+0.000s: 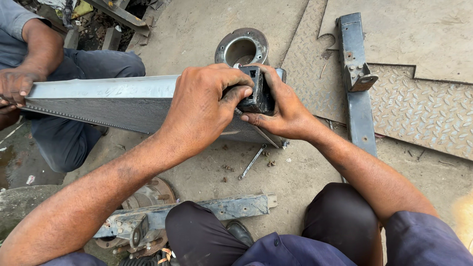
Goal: The person assembles a vehicle radiator by hand, attaching metal side tanks and a mounting bracket to the radiator core. They align the components, insert bolts, and tighten them using a wrench while working on the ground.
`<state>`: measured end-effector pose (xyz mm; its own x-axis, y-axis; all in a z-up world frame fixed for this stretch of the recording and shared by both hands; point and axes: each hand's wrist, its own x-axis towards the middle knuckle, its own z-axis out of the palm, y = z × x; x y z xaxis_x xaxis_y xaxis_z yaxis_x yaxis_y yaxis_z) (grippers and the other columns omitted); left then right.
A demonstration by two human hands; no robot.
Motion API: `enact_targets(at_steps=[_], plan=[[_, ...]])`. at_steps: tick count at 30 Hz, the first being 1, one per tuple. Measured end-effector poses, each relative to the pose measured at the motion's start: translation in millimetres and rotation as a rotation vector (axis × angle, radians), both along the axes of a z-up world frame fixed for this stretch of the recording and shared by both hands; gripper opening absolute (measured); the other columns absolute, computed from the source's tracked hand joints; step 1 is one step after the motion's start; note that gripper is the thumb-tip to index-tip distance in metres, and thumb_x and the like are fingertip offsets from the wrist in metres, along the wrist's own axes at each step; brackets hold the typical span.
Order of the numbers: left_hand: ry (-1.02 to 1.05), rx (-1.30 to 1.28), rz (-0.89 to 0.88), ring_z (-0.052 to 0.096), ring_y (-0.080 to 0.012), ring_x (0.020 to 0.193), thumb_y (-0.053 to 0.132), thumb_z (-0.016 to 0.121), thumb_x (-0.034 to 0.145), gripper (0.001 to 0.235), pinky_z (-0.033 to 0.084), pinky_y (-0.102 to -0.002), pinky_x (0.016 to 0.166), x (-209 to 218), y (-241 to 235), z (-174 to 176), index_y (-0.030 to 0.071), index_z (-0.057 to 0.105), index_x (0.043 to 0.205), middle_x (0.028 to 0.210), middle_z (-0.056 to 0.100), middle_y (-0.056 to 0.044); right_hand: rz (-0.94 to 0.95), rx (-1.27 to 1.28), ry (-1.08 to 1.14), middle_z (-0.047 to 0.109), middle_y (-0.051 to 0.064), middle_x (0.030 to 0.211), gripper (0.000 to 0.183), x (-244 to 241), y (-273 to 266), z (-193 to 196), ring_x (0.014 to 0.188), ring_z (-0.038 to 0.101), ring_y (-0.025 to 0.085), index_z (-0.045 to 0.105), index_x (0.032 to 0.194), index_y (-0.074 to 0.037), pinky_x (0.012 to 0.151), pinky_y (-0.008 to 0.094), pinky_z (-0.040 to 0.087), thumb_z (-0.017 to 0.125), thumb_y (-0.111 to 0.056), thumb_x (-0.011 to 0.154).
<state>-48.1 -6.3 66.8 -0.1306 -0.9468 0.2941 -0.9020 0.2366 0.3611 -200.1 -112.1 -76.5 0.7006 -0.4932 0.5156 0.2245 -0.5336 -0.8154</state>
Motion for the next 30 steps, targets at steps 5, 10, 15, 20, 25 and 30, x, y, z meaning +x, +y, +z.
enact_targets(at_steps=[5, 10, 15, 20, 25, 30], plan=[[-0.017, -0.01, -0.055, 0.073, -0.0234, 0.078, 0.0, 0.071, 0.094, 0.01, 0.057, -0.039, 0.067, -1.2, 4.9, 1.2, 0.001, 0.075, 0.103, 0.094, 0.074, -0.013, 0.012, -0.005, -0.021, 0.058, 0.017, 0.143, 0.086, -0.3, 0.7, 2.1, 0.137, 0.061, 0.03, 0.036, 0.154, -0.005, 0.115, 0.041, 0.049, 0.086, -0.03, 0.089], [-0.04, 0.031, -0.033, 0.072, -0.0245, 0.078, 0.001, 0.072, 0.093, 0.01, 0.055, -0.04, 0.066, -5.4, 7.8, 4.0, 0.0, 0.071, 0.103, 0.094, 0.071, -0.012, 0.002, -0.023, -0.025, 0.056, 0.018, 0.144, 0.088, 0.1, 0.8, 1.0, 0.137, 0.059, 0.031, 0.035, 0.155, -0.005, 0.115, 0.042, 0.047, 0.087, -0.031, 0.089], [-0.124, -0.019, -0.026, 0.071, -0.0278, 0.081, 0.002, 0.071, 0.094, 0.016, 0.054, -0.043, 0.067, -8.7, 11.6, 3.5, 0.001, 0.07, 0.11, 0.095, 0.068, -0.013, -0.033, -0.089, -0.036, 0.055, 0.02, 0.145, 0.089, 1.3, 0.1, -0.1, 0.138, 0.058, 0.034, 0.035, 0.155, -0.006, 0.115, 0.043, 0.047, 0.087, -0.032, 0.088], [-0.149, -0.025, -0.001, 0.069, -0.0273, 0.087, 0.004, 0.072, 0.094, 0.014, 0.054, -0.044, 0.071, -8.0, 13.1, -2.2, 0.003, 0.072, 0.108, 0.097, 0.068, -0.012, -0.025, -0.019, 0.011, 0.058, 0.018, 0.142, 0.09, 1.3, 0.2, -1.1, 0.135, 0.061, 0.032, 0.035, 0.155, -0.007, 0.113, 0.042, 0.049, 0.087, -0.035, 0.087], [-0.118, -0.037, 0.023, 0.067, -0.0262, 0.089, 0.008, 0.074, 0.093, 0.012, 0.052, -0.044, 0.073, -5.8, 11.8, -5.5, 0.004, 0.074, 0.105, 0.097, 0.067, -0.012, -0.028, -0.048, -0.01, 0.057, 0.019, 0.143, 0.09, 2.0, -0.3, -2.2, 0.136, 0.061, 0.033, 0.035, 0.155, -0.007, 0.113, 0.042, 0.049, 0.088, -0.034, 0.088], [-0.069, 0.009, 0.054, 0.066, -0.0222, 0.083, 0.01, 0.076, 0.093, 0.011, 0.052, -0.041, 0.069, -5.7, 9.0, -5.9, 0.006, 0.077, 0.103, 0.094, 0.068, -0.009, -0.039, -0.071, -0.02, 0.056, 0.019, 0.144, 0.09, 2.4, -0.5, -3.1, 0.136, 0.06, 0.034, 0.035, 0.155, -0.006, 0.113, 0.043, 0.048, 0.088, -0.033, 0.088]])
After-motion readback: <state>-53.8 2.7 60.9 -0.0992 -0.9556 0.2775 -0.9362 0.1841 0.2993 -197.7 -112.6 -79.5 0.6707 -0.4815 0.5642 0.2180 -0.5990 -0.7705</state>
